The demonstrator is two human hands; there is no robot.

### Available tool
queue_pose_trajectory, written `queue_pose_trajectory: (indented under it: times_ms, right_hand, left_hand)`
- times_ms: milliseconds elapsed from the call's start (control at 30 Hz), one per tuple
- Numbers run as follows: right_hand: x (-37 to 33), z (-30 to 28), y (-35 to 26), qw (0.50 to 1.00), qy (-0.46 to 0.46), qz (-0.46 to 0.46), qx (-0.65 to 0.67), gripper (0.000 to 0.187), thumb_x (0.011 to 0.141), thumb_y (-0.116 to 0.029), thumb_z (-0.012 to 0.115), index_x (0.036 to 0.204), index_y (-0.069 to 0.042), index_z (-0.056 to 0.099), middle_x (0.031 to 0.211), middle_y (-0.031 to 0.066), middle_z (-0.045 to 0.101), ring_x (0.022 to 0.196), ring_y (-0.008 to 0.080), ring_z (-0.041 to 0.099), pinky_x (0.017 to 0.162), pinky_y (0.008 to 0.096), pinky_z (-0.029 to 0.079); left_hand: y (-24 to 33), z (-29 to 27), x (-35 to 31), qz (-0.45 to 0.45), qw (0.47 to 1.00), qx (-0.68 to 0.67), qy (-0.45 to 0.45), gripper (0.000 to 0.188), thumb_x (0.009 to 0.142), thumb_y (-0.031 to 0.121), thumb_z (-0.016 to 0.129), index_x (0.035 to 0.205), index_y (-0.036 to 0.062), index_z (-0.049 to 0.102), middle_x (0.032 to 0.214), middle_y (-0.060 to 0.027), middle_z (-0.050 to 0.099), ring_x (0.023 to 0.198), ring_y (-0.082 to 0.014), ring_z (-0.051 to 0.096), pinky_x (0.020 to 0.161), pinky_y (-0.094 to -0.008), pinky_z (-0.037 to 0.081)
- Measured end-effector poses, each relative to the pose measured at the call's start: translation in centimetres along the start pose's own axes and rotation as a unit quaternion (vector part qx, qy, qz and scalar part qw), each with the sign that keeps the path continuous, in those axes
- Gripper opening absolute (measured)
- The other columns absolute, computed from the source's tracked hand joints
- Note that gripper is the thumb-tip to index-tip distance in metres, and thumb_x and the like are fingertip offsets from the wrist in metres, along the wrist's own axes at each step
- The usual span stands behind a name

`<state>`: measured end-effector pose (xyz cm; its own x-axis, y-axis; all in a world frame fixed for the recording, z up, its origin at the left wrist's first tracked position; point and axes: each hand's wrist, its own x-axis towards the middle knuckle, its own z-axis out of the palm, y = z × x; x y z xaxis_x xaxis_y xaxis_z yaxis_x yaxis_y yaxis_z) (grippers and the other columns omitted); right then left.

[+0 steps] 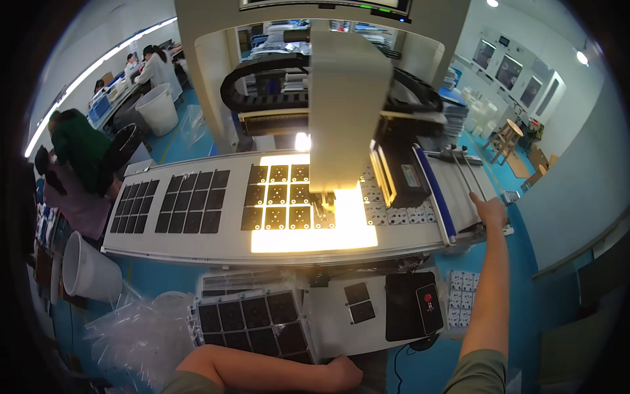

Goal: Inspecting solar cell components against a light source and sorting them into plastic bags or stacks.

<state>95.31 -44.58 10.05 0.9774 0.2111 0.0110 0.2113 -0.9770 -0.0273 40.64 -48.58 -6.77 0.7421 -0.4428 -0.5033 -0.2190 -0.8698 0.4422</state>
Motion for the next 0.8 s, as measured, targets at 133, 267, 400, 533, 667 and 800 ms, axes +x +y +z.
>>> queue_pose_trajectory:
  times_ms: [133,267,400,533,667,800]
  right_hand:
    - [-0.6,-0.3,-0.2,1.0,0.005,0.0,0.017,0.118,0.08,-0.093,0.058,0.145,0.006,0.054,0.137,0.0214,0.065,0.119,0.0368,0.067,0.089,0.0524,0.057]
    - [-0.7,-0.9,-0.2,0.998,-0.041,0.006,0.046,0.11,0.08,-0.089,0.063,0.138,0.005,0.059,0.129,0.0216,0.068,0.111,0.0353,0.071,0.085,0.0517,0.061]
    - [-0.2,-0.5,0.0,0.999,0.004,0.025,0.019,0.111,0.08,-0.089,0.064,0.138,0.006,0.059,0.127,0.0212,0.069,0.107,0.0331,0.072,0.078,0.0499,0.063]
    - [1.0,1.3,0.6,0.999,0.048,0.017,0.011,0.111,0.081,-0.091,0.06,0.133,0.006,0.061,0.107,0.0167,0.069,0.086,0.0274,0.068,0.063,0.0447,0.055]
    - [2.0,2.4,1.3,0.997,0.071,-0.017,0.014,0.11,0.081,-0.092,0.058,0.13,0.007,0.063,0.089,0.0121,0.07,0.069,0.0229,0.066,0.053,0.0407,0.052]
    - [1.7,1.8,1.0,0.996,0.086,0.003,-0.006,0.111,0.081,-0.092,0.058,0.133,0.007,0.062,0.098,0.0149,0.072,0.079,0.0276,0.07,0.062,0.0444,0.056]
  left_hand:
    - [-0.3,0.5,0.0,0.007,1.0,-0.016,0.017,0.021,0.092,0.013,0.065,0.1,0.0049,0.083,0.103,-0.0131,0.081,0.091,-0.0324,0.079,0.066,-0.0481,0.058]
    - [-0.3,1.2,0.5,0.004,1.0,0.005,0.015,0.02,0.091,0.012,0.065,0.096,0.0045,0.082,0.099,-0.0135,0.08,0.089,-0.0325,0.079,0.064,-0.0476,0.058]
    - [-0.5,1.5,0.6,0.012,1.0,0.005,0.022,0.019,0.091,0.012,0.065,0.095,0.004,0.082,0.1,-0.014,0.08,0.088,-0.0329,0.079,0.062,-0.0465,0.057]
    - [-0.4,1.4,0.8,0.005,1.0,-0.01,0.029,0.019,0.09,0.011,0.065,0.094,0.0045,0.082,0.1,-0.0139,0.08,0.089,-0.0329,0.079,0.06,-0.0469,0.057]
    - [-0.5,1.1,0.9,-0.003,0.999,-0.03,0.036,0.02,0.09,0.011,0.065,0.096,0.0061,0.083,0.101,-0.0139,0.08,0.09,-0.0326,0.079,0.061,-0.0475,0.058]
    - [-0.6,0.7,0.5,0.015,0.999,-0.009,0.04,0.02,0.089,0.012,0.066,0.099,0.0082,0.084,0.103,-0.0135,0.08,0.092,-0.0321,0.079,0.063,-0.0479,0.059]
